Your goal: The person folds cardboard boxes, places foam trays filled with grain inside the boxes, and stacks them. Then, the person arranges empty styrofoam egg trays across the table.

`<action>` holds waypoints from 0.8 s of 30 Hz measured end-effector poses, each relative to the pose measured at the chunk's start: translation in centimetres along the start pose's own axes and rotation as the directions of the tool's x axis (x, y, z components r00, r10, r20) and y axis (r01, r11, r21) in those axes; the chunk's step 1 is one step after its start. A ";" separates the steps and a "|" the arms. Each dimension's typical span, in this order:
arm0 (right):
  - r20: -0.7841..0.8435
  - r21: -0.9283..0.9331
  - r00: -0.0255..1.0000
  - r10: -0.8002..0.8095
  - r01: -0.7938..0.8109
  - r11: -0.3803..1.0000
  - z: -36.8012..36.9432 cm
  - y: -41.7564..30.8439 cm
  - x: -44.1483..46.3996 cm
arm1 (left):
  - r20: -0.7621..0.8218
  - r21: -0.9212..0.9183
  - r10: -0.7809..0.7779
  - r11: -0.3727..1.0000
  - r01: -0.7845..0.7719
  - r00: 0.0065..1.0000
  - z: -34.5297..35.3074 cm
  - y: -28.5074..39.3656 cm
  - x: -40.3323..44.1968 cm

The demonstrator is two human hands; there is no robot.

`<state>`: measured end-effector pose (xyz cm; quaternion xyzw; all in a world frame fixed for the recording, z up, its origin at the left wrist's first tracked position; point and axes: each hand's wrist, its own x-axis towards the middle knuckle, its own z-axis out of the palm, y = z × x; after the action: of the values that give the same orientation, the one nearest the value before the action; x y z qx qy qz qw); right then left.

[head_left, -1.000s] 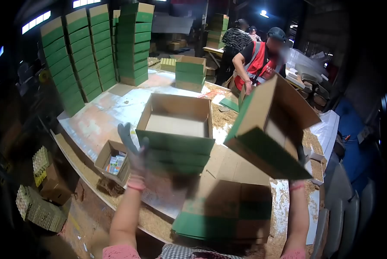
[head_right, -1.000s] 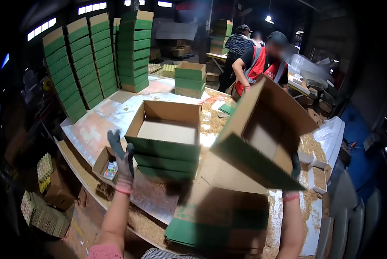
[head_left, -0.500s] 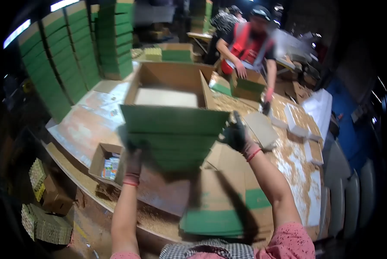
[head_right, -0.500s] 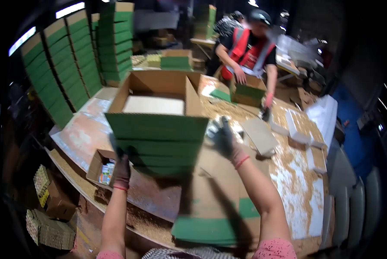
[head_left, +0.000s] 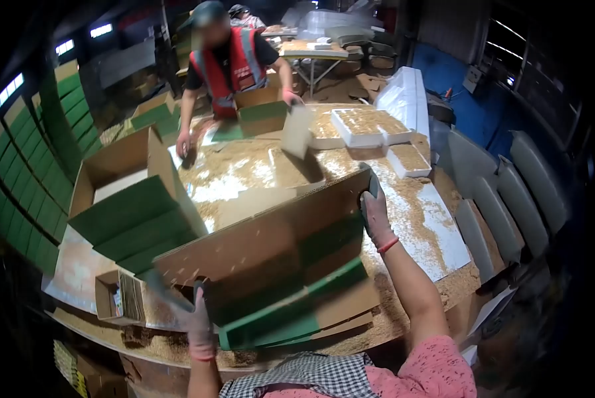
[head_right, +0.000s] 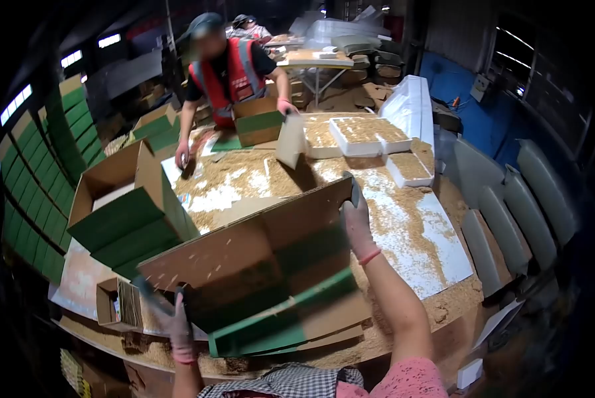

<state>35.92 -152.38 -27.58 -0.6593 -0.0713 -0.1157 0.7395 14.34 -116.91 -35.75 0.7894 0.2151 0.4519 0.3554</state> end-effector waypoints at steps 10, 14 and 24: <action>0.293 -0.593 0.722 -0.626 0.651 0.474 -2.6 0.3 -2.5 | 0.884 0.087 0.211 0.803 -0.589 0.418 -2.0 17.3 7.3; 0.511 -0.686 0.649 -0.563 0.703 0.188 -2.5 -3.6 -4.6 | 0.973 0.057 0.085 0.811 -0.582 0.214 -1.0 18.4 8.3; 0.644 0.328 0.300 -0.704 0.723 0.608 -4.3 -7.0 -4.4 | 0.873 0.247 -0.222 0.969 0.001 0.435 -0.8 17.2 11.7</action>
<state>29.62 -157.00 -22.50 -0.5543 -0.6382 -0.1628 0.5089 19.83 -120.20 -15.92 0.9249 0.0932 -0.0826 0.3592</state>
